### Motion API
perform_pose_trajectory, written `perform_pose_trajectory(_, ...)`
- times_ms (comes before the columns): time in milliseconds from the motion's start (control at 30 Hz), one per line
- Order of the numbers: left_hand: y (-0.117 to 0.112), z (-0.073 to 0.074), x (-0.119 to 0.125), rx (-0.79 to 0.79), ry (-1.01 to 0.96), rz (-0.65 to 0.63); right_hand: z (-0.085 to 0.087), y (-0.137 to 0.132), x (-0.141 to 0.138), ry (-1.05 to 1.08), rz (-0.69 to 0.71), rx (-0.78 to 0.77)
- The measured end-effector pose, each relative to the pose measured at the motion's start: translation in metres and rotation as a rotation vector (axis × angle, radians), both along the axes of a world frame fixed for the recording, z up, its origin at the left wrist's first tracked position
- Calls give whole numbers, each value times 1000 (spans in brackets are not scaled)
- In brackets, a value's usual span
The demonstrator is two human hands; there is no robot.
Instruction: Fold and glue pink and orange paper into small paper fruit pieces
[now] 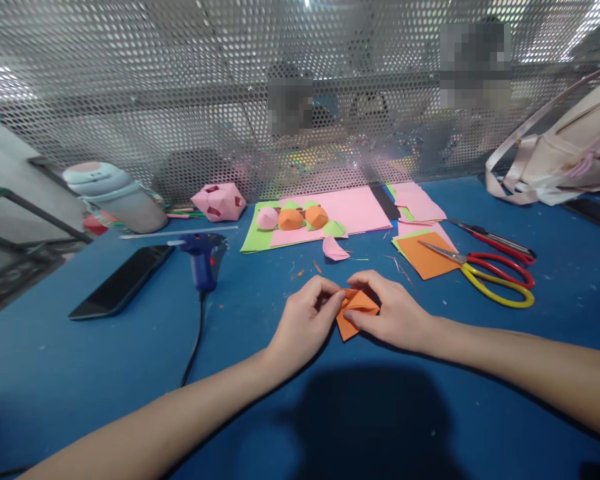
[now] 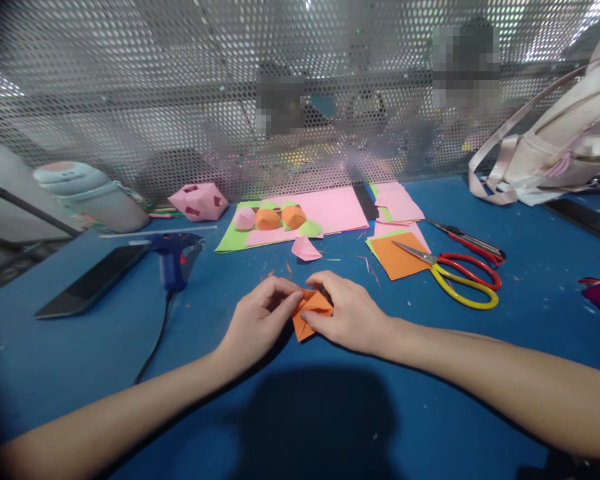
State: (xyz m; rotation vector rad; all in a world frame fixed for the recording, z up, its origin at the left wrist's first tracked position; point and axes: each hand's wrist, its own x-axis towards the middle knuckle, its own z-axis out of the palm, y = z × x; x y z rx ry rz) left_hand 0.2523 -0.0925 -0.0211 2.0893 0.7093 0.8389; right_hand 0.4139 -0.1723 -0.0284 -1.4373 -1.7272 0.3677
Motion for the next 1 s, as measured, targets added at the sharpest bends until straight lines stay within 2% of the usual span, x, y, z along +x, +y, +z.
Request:
perform_pose_trajectory(167,-4,-1,-1,112,44,-41,1,1,1,-43,12,-23)
perform_pose_trajectory(267,-4,0,-2,120,28,-35,1,1,2,-13,37,-20)
perform_pose_trajectory(367,-1,0,-1,82,8,-3,2,-2,3,20,39,61)
perform_pose_trajectory(533,1,1,-1,91,-14,25,7,-4,4,35,142,220)
perform_pose_trajectory(1000,0,-1,-1,153,-82,-32,-2,2,1,-77,62,201)
